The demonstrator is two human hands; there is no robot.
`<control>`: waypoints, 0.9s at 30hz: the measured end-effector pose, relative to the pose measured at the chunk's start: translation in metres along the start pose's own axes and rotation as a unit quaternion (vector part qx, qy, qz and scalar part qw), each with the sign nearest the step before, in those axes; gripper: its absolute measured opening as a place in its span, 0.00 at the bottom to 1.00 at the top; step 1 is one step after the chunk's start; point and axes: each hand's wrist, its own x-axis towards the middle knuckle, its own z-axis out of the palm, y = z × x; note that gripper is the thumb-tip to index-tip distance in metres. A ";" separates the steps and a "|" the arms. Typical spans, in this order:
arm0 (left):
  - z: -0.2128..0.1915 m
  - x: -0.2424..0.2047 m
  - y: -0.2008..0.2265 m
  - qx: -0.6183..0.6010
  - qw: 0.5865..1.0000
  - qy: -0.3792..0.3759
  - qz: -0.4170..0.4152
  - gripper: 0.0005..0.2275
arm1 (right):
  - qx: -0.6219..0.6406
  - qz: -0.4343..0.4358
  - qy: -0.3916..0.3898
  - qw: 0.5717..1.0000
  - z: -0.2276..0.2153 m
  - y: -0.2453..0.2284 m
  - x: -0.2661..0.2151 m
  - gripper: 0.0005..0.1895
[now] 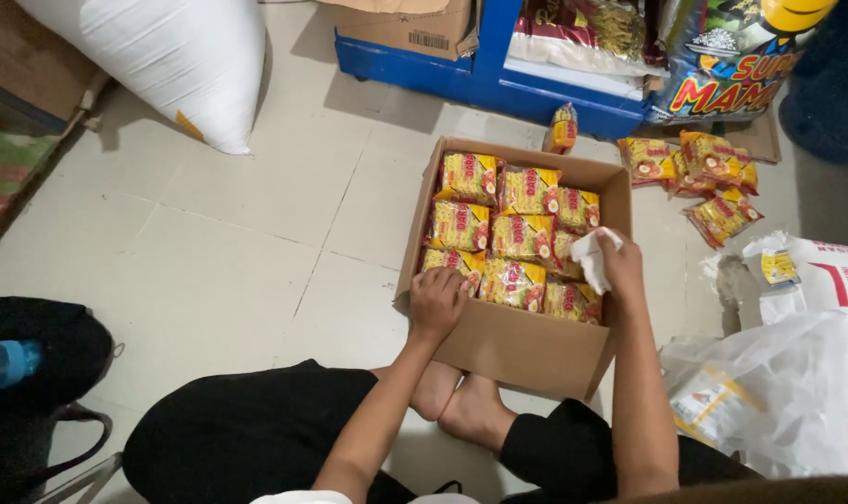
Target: Cleaning individual instant noodle packets with a cloth and organizing them into a cardboard box
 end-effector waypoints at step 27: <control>-0.028 0.018 0.020 -0.009 0.999 0.046 0.021 0.07 | -0.282 0.171 0.099 0.939 -0.182 0.020 -0.044 0.35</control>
